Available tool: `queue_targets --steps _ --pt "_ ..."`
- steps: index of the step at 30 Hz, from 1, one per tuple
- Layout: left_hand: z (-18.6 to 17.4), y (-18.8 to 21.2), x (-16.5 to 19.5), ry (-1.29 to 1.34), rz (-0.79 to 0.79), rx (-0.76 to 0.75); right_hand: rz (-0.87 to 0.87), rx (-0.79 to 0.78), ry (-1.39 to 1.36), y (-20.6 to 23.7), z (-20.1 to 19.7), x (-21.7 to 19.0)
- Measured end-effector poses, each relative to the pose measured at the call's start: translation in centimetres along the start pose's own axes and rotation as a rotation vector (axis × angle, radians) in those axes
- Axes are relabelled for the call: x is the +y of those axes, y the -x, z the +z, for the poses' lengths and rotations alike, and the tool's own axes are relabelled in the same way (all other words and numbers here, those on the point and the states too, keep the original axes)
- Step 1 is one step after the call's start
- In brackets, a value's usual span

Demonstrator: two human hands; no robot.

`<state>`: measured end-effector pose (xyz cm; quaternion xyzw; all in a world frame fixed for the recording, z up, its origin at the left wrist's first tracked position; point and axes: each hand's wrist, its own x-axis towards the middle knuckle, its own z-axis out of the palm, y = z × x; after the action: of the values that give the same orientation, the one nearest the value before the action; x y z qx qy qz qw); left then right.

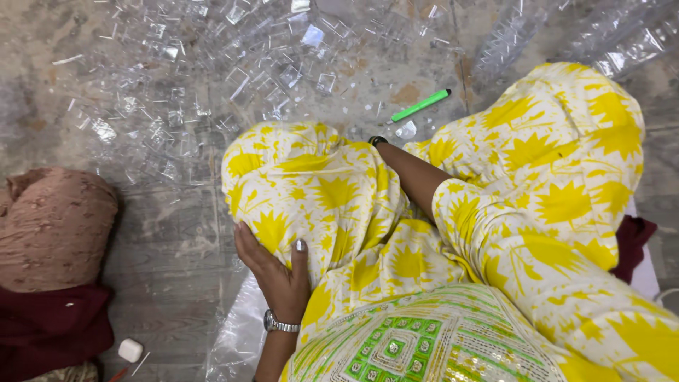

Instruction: The person sits on the floor and folds clear plastic sheets into small box shapes, using a green utility knife to cut and score the plastic edges. They handle one piece at a time, pressing folds and setting finished boxes aside among scattered plastic scraps.

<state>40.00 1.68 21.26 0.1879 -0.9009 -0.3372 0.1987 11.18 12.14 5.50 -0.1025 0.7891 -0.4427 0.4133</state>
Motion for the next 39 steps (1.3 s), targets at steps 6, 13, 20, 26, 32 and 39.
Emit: queue_targets --steps 6,13,20,26,32,39 --pt "0.7 -0.6 -0.2 -0.022 -0.015 -0.002 -0.040 -0.023 -0.010 -3.5 0.5 0.7" --pt "1.4 0.1 0.7 -0.022 -0.022 0.005 -0.081 -0.014 0.015 -0.5 -0.5 1.2" --pt "-0.4 2.8 2.1 -0.058 -0.020 -0.030 -0.115 0.006 0.052 3.6 0.1 3.4" --pt "-2.0 7.4 2.3 -0.075 0.010 -0.009 -0.139 0.029 0.083 5.2 0.8 5.9" --pt "-2.1 8.5 1.3 -0.002 0.078 0.020 -0.188 0.056 0.142 6.3 -0.1 6.3" --pt "-1.2 7.9 0.6 0.150 0.101 0.019 -0.493 0.308 0.250 10.4 -5.0 6.1"
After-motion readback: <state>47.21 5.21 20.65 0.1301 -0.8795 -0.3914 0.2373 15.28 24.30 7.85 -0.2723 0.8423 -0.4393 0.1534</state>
